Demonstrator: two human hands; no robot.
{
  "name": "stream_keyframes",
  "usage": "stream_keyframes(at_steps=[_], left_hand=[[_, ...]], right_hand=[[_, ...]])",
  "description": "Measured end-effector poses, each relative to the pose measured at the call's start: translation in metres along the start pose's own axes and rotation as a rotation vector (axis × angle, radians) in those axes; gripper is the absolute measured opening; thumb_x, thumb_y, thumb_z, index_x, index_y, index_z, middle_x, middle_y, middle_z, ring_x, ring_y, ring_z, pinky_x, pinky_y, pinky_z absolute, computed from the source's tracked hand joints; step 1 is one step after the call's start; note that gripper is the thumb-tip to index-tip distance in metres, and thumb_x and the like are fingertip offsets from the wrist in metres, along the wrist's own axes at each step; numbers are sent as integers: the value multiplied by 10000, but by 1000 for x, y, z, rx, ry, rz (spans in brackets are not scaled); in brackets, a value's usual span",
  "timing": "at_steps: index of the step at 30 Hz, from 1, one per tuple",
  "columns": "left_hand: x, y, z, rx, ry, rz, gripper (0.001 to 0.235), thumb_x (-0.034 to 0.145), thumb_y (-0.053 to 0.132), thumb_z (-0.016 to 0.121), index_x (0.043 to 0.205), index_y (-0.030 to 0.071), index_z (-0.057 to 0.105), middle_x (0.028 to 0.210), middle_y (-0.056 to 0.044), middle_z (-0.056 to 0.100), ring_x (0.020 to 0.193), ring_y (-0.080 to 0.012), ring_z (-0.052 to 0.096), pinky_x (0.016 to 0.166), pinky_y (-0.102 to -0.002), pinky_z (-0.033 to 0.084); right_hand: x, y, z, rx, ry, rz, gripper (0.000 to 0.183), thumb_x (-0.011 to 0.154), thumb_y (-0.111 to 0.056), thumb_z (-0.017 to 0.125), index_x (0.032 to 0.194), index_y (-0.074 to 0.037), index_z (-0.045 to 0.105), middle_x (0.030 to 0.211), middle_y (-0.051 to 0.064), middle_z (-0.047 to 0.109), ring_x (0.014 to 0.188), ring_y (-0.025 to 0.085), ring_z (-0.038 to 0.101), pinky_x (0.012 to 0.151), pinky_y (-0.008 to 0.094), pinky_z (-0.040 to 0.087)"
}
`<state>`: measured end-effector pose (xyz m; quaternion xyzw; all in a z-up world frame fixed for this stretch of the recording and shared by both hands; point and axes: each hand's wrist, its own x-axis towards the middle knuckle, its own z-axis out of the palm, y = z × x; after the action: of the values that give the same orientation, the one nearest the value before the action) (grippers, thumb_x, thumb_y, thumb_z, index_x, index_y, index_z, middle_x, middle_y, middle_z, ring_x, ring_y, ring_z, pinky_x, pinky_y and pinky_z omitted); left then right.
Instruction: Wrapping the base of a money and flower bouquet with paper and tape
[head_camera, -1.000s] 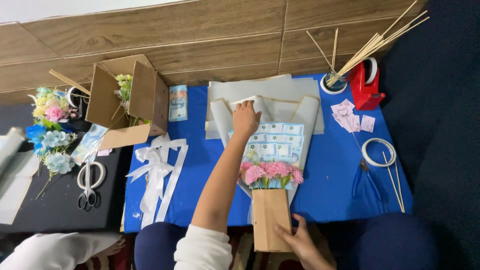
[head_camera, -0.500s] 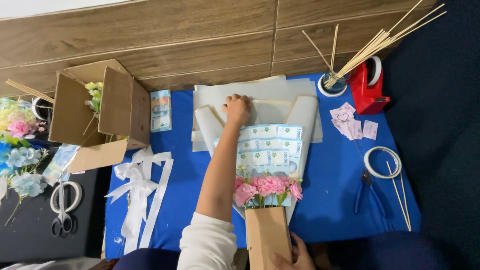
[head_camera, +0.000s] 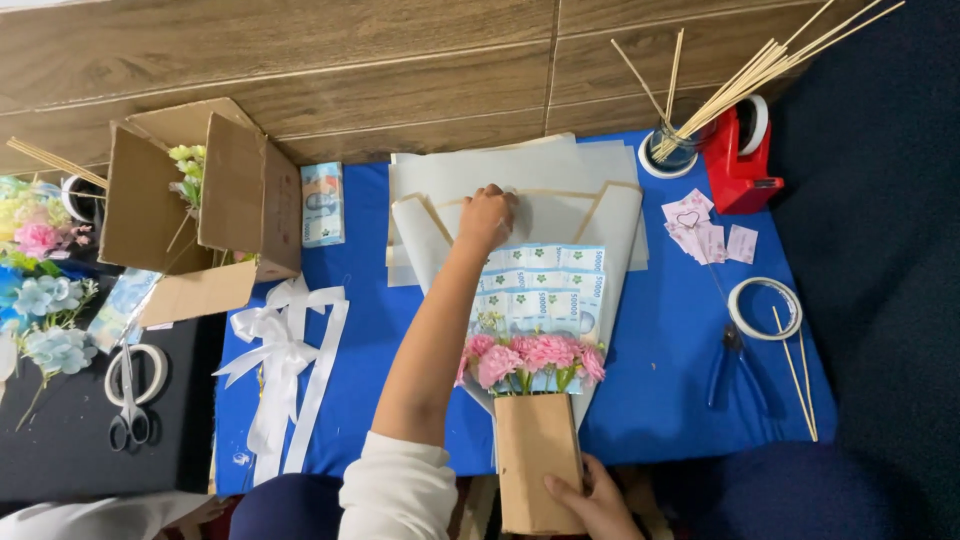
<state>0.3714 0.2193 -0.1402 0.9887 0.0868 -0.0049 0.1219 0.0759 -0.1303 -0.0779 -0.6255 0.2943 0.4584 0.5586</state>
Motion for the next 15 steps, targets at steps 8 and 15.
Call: stream_keyframes(at_steps=[8, 15], left_hand=[[-216, 82, -133, -470, 563, 28, 335, 1027, 241, 569, 1305, 57, 606, 1303, -214, 603, 1234, -397, 571, 1028, -543, 457], [-380, 110, -27, -923, 327, -788, 648, 959, 487, 501, 1418, 30, 471, 1343, -188, 604, 1273, -326, 574, 1059, -426, 444]], right_hand=[[-21, -16, 5, 66, -43, -73, 499, 744, -104, 840, 1213, 14, 717, 1154, 206, 786, 993, 314, 728, 834, 381, 557], [-23, -17, 3, 77, -170, -168, 478, 761, -144, 771, 1223, -35, 709, 1151, 155, 758, 1023, 286, 697, 809, 371, 542]])
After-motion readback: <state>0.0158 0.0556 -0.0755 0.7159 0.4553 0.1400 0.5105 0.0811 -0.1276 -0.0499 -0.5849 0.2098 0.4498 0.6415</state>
